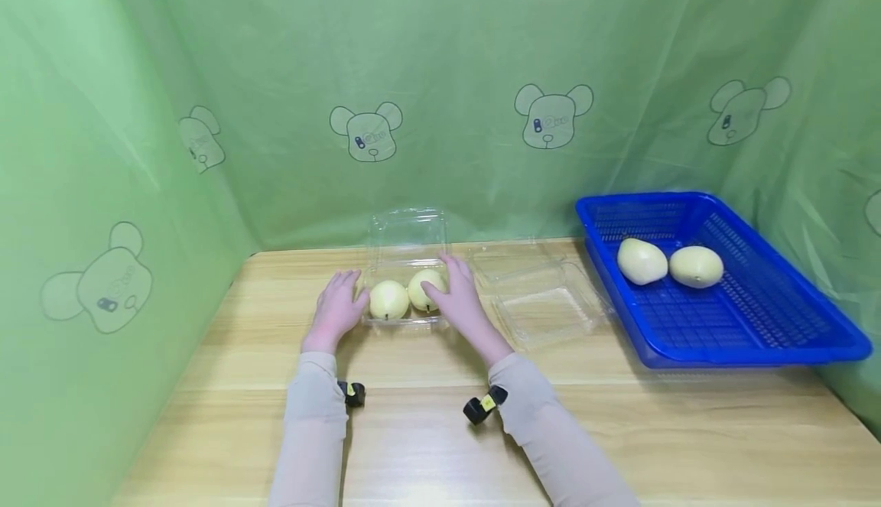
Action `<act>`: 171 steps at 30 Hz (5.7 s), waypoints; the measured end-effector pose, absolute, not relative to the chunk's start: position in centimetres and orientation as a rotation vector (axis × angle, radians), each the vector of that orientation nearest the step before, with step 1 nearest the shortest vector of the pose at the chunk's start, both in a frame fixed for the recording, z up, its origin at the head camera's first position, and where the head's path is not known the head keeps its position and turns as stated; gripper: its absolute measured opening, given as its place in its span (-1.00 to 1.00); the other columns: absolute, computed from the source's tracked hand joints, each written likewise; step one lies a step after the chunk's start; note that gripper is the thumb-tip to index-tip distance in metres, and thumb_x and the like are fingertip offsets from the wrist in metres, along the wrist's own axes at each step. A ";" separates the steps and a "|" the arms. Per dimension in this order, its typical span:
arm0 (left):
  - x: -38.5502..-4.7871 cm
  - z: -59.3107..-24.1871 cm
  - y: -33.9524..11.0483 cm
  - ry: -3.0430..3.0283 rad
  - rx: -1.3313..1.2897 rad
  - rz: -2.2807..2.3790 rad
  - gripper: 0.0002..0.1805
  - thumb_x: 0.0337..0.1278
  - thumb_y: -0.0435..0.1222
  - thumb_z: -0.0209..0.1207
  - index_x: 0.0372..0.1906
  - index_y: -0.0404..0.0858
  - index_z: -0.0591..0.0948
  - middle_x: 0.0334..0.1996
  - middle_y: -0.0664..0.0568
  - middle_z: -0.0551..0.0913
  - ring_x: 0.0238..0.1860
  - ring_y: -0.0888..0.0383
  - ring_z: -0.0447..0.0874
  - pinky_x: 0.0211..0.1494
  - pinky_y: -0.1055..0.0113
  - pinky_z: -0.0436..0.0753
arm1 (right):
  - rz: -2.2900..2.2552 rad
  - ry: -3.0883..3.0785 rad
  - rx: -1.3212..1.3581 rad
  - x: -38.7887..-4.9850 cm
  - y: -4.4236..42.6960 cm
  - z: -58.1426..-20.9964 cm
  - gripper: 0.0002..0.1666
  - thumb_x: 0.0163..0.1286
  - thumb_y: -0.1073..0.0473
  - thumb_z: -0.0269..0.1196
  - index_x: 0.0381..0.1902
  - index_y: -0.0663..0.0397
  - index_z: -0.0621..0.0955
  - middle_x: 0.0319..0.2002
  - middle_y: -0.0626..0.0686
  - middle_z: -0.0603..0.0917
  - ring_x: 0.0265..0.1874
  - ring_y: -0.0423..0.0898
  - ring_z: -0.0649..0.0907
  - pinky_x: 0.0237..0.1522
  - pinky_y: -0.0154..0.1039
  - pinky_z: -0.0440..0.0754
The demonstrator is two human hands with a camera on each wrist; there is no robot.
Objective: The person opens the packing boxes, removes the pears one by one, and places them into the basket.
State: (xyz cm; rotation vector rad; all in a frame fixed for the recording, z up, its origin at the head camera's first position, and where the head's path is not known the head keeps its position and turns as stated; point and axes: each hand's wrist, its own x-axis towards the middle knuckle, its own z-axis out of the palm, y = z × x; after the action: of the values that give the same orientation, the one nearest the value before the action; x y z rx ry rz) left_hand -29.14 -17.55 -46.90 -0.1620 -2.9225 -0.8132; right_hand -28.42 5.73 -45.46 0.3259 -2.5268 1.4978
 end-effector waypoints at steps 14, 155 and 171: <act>-29.2 -47.0 -17.4 -2.933 -0.175 -0.837 -0.37 0.43 -0.13 -0.07 0.48 -0.30 0.18 0.50 -0.26 0.15 0.54 -0.23 -0.04 0.57 -0.18 -0.01 | 1.145 -2.743 0.384 -30.2 4.1 -47.0 -0.16 0.21 0.14 0.34 0.42 0.13 0.30 0.39 0.26 0.28 0.42 0.23 0.25 0.42 0.19 0.32; -29.2 -47.4 -17.2 -3.005 -0.136 -0.885 -0.37 0.45 -0.09 -0.17 0.52 -0.22 0.12 0.51 -0.28 0.09 0.56 -0.27 -0.19 0.50 -0.37 -0.16 | 1.011 -2.438 -0.084 -23.8 27.6 -36.4 0.00 0.14 0.15 0.36 0.48 0.19 0.18 0.42 0.39 0.26 0.37 0.43 0.26 0.35 0.41 0.12; -29.1 -47.2 -17.2 -3.002 -0.134 -0.883 -0.36 0.44 -0.07 -0.19 0.52 -0.21 0.12 0.51 -0.27 0.13 0.56 -0.27 -0.17 0.51 -0.36 -0.13 | 0.878 -2.454 -0.077 -24.2 31.8 -35.1 0.01 0.13 0.12 0.36 0.48 0.22 0.17 0.39 0.45 0.28 0.33 0.47 0.27 0.28 0.46 0.12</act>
State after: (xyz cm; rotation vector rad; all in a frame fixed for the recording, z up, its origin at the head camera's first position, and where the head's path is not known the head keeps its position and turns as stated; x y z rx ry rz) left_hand -29.13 -17.22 -47.23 -0.1342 -3.0018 -0.8826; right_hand -24.21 31.80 -35.15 -0.0770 -2.4544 0.8783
